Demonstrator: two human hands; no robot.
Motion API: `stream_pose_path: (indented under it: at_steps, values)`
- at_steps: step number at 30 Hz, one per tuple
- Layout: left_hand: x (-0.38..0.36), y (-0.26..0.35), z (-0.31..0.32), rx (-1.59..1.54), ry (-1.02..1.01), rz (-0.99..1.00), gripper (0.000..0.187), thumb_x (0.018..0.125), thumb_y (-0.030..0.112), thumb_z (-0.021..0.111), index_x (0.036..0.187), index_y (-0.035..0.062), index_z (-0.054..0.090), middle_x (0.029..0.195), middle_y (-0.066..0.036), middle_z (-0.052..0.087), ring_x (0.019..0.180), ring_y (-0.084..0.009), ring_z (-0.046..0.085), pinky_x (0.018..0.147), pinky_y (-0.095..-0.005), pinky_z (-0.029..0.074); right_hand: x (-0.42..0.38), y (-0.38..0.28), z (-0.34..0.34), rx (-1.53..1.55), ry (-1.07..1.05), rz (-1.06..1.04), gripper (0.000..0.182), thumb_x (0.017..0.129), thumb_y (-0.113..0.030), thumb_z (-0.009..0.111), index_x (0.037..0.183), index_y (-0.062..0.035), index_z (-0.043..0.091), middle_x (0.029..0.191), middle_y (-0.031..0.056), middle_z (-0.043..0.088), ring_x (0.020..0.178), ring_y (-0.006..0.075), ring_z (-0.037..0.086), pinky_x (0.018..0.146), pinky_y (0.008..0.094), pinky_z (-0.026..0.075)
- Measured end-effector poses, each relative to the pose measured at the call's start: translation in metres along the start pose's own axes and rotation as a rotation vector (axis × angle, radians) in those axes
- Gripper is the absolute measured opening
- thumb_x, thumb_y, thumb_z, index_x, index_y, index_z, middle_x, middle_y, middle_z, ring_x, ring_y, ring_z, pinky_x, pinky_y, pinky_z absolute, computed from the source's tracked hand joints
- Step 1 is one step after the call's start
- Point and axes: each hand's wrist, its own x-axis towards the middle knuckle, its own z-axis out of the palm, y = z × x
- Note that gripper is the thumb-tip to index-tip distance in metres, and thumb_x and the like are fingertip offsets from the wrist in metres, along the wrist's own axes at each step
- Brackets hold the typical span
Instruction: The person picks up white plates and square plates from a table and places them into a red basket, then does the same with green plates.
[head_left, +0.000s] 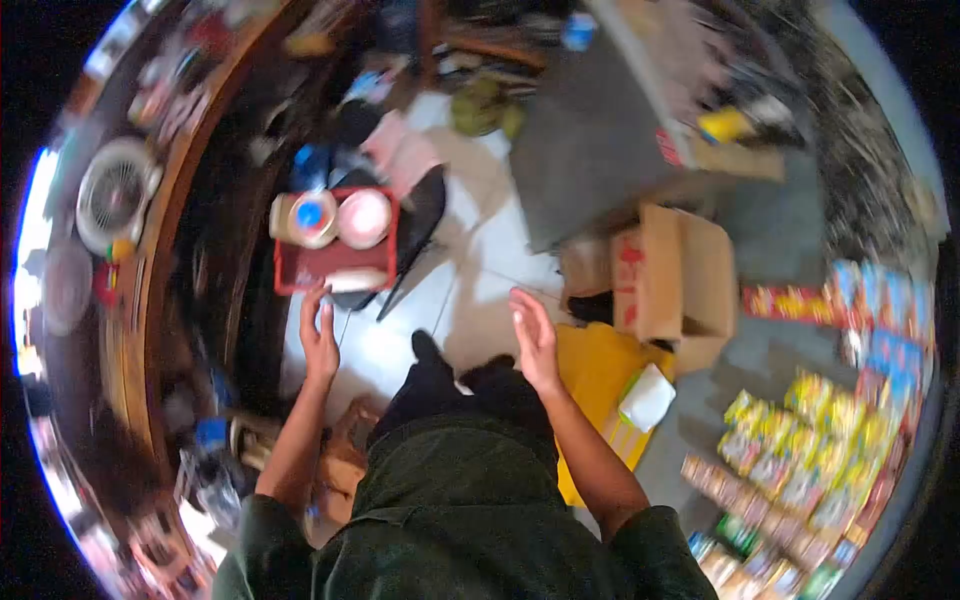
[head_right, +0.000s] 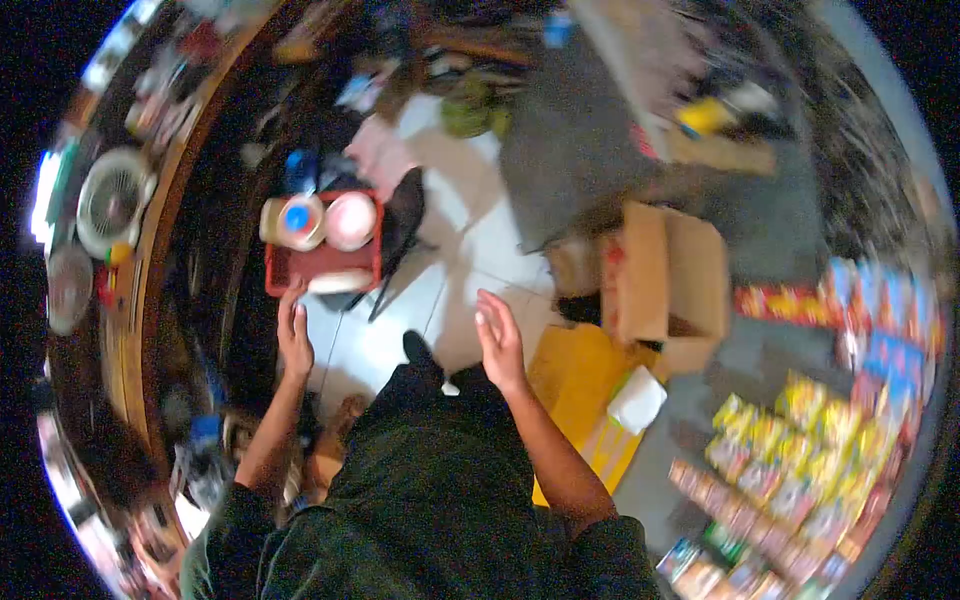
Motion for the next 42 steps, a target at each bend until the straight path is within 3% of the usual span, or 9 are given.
stream_pose_path:
  at_steps: [5,9,12,22,24,25,31,37,42]
  values:
    - [-0.010,0.045,0.093,-0.158,-0.370,0.069,0.026,0.096,0.015,0.054,0.118,0.0018,0.060,0.135,-0.016,0.051,0.128,-0.0271,0.045,0.107,-0.0380,0.034,-0.091,-0.016,-0.076,0.001,0.308,-0.071,0.039,0.098,-0.020,0.055,0.134,-0.0052,0.049,0.133,0.0097,0.054,0.121,0.0209,0.052,0.102,0.0356,0.043]
    - [-0.039,0.080,0.176,-0.099,-0.522,0.340,0.026,0.093,0.013,0.060,0.117,0.0015,0.059,0.134,-0.017,0.051,0.125,-0.0277,0.048,0.107,-0.0384,0.035,-0.183,0.004,-0.140,-0.056,0.438,-0.024,0.036,0.099,-0.018,0.054,0.131,-0.0037,0.049,0.124,0.0071,0.057,0.115,0.0161,0.055,0.100,0.0318,0.043]
    - [-0.090,0.092,0.238,-0.238,-0.679,0.273,0.027,0.091,0.012,0.064,0.115,0.0031,0.061,0.131,-0.016,0.055,0.125,-0.0284,0.049,0.106,-0.0389,0.036,-0.276,0.007,-0.174,-0.129,0.568,0.044,0.035,0.099,-0.019,0.055,0.130,-0.0040,0.051,0.122,0.0062,0.059,0.113,0.0150,0.056,0.098,0.0313,0.044]
    - [-0.213,0.147,0.302,-0.117,-1.173,0.401,0.026,0.086,0.012,0.069,0.111,0.0067,0.063,0.126,-0.016,0.058,0.120,-0.0298,0.054,0.101,-0.0383,0.041,-0.496,0.079,-0.189,-0.081,0.939,0.343,0.037,0.098,-0.029,0.058,0.125,-0.0047,0.054,0.114,0.0084,0.064,0.103,0.0170,0.062,0.090,0.0301,0.048]
    - [-0.222,0.144,0.306,-0.066,-1.238,0.338,0.026,0.087,0.013,0.068,0.112,0.0089,0.062,0.127,-0.014,0.058,0.119,-0.0288,0.054,0.097,-0.0390,0.043,-0.503,0.094,-0.183,-0.051,0.999,0.307,0.037,0.098,-0.029,0.057,0.126,-0.0037,0.054,0.112,0.0096,0.065,0.101,0.0170,0.062,0.087,0.0306,0.050]
    - [-0.222,0.143,0.308,-0.046,-1.320,0.308,0.025,0.090,0.017,0.067,0.115,0.0145,0.061,0.135,-0.008,0.054,0.126,-0.0266,0.048,0.099,-0.0478,0.042,-0.503,0.097,-0.178,-0.038,1.018,0.303,0.037,0.098,-0.029,0.057,0.126,-0.0037,0.054,0.112,0.0096,0.065,0.101,0.0170,0.062,0.087,0.0306,0.050]
    - [-0.212,0.159,0.327,-0.065,-1.382,0.323,0.027,0.091,0.019,0.067,0.117,0.0138,0.061,0.134,-0.009,0.054,0.124,-0.0275,0.050,0.099,-0.0483,0.042,-0.460,0.124,-0.157,0.082,1.020,0.371,0.042,0.097,-0.032,0.058,0.127,-0.0037,0.054,0.112,0.0134,0.065,0.099,0.0200,0.063,0.087,0.0344,0.050]
    - [-0.169,0.140,0.336,-0.026,-1.448,0.141,0.030,0.091,0.022,0.067,0.119,0.0130,0.061,0.126,-0.007,0.059,0.120,-0.0239,0.054,0.095,-0.0426,0.046,-0.379,0.106,-0.157,-0.058,0.854,0.314,0.042,0.096,-0.032,0.060,0.127,-0.0034,0.054,0.115,0.0119,0.064,0.096,0.0197,0.066,0.086,0.0322,0.051]
    - [-0.112,0.111,0.334,0.004,-1.501,0.016,0.030,0.092,0.022,0.066,0.118,0.0089,0.060,0.118,-0.006,0.063,0.107,-0.0206,0.059,0.085,-0.0329,0.050,-0.309,0.099,-0.182,0.076,0.902,0.352,0.040,0.097,-0.032,0.057,0.128,-0.0071,0.053,0.114,0.0123,0.065,0.096,0.0197,0.066,0.082,0.0336,0.052]
